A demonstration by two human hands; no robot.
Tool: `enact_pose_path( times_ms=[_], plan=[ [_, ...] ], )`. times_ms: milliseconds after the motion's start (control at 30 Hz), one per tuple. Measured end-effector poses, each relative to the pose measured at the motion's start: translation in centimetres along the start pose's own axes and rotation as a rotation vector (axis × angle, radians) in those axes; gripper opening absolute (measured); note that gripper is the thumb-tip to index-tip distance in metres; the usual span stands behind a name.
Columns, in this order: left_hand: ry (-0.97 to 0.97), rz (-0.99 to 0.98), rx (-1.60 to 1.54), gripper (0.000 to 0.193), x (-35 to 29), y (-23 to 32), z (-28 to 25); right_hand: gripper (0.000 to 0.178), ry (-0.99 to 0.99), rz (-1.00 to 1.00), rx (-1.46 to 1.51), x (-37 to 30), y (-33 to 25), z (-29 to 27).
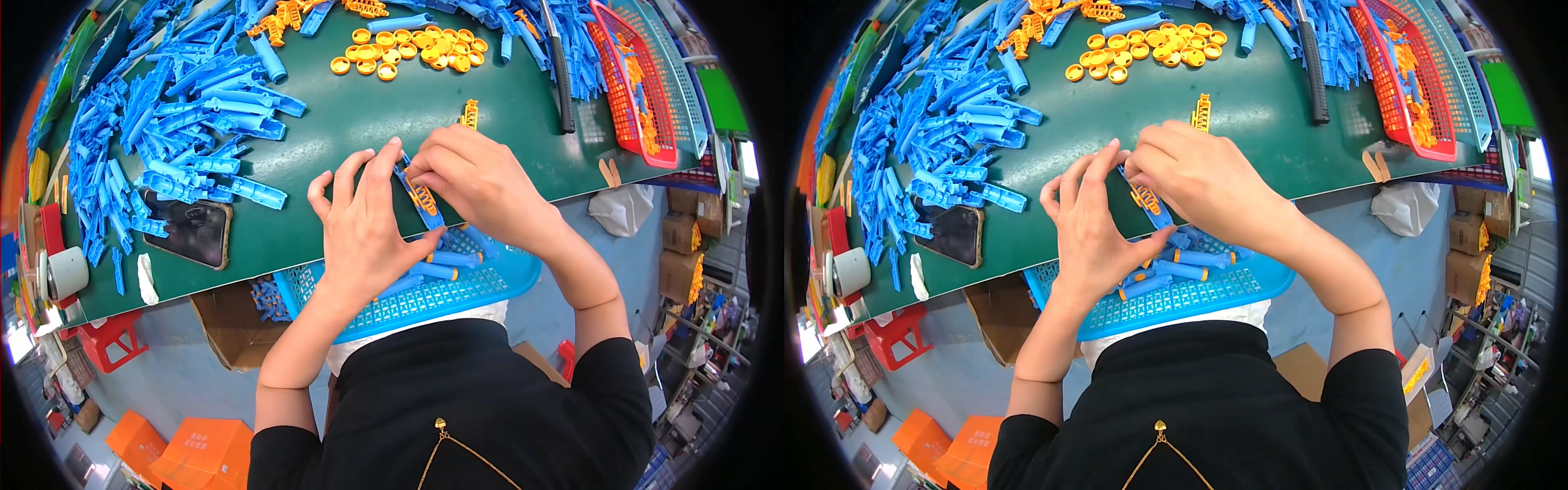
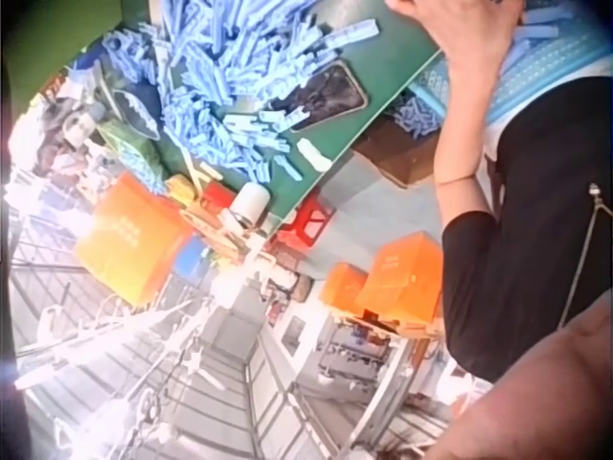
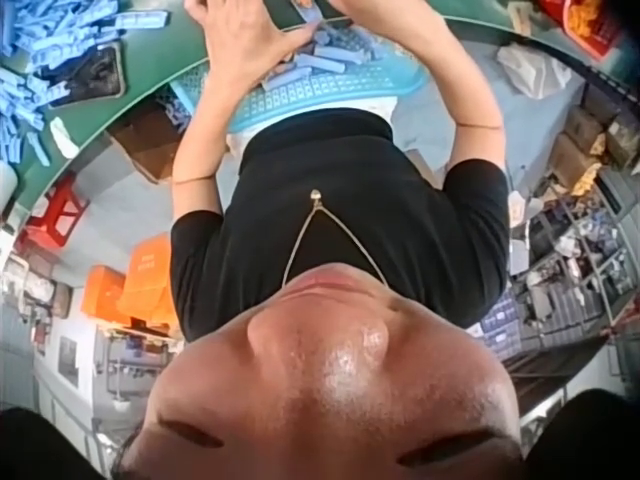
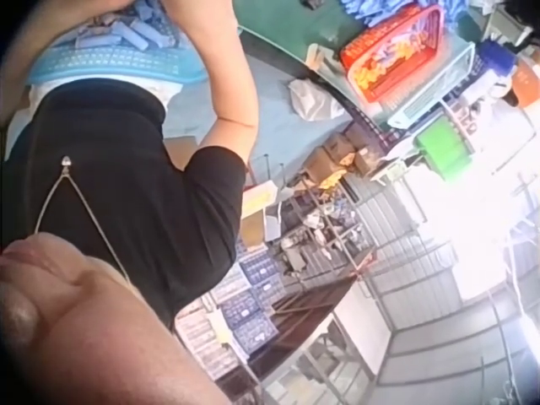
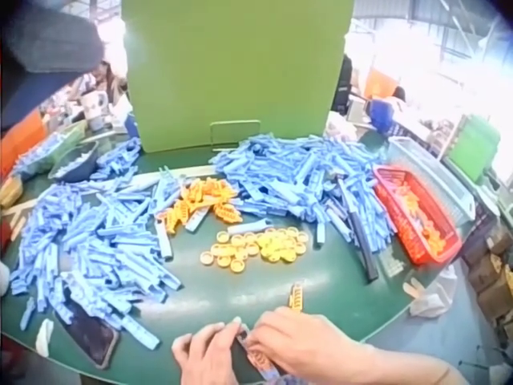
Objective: Assembling small blue plastic tubes with yellow cap components at a factory workbench.
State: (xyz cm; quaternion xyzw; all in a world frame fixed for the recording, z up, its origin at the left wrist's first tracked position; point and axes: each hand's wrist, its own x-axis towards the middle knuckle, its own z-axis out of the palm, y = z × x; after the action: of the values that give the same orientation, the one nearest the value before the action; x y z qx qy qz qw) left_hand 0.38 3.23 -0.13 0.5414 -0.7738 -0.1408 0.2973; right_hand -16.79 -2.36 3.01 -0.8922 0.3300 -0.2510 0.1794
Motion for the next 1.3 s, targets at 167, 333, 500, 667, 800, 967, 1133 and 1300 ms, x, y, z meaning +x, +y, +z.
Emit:
enact_pose_path(
  times_ms=[167,333,500,667,800,967,1133,1300],
  plan=[
    [-0.006,-0.01,-0.002,0.098,0.1,0.1,0.1,0.015,-0.043,0.004,-0.012,-0.2,0.4,0.6],
    [0.004,-0.004,0.021,0.098,0.0,0.1,-0.1,0.017,0.053,-0.045,-0.029,-0.8,0.7,1.6],
    [0.11,0.047,-0.102,0.098,0.0,-0.6,0.7,0.032,0.116,0.0,0.128,-1.8,0.0,1.5],
    [0.232,0.176,-0.226,0.101,-0.8,-1.4,0.5,0.049,0.083,0.651,1.025,-2.5,-3.2,1.6],
    [0.252,0.129,-0.163,0.099,-2.0,-1.3,-3.2,0.049,0.088,0.566,0.875,-2.4,-2.0,1.6],
    [0.675,-0.338,0.428,0.043,-10.2,-7.2,-6.4,0.047,0.105,0.598,0.819,-3.0,-0.8,1.2],
    [0.44,-0.451,0.652,0.057,-8.8,-8.3,-6.4,0.044,0.064,0.538,0.817,-3.0,-0.6,1.5],
    [0.407,-0.296,0.604,0.045,-4.8,-6.6,-7.3,0.041,0.085,0.539,0.873,-3.3,-0.1,1.7]
  ],
)
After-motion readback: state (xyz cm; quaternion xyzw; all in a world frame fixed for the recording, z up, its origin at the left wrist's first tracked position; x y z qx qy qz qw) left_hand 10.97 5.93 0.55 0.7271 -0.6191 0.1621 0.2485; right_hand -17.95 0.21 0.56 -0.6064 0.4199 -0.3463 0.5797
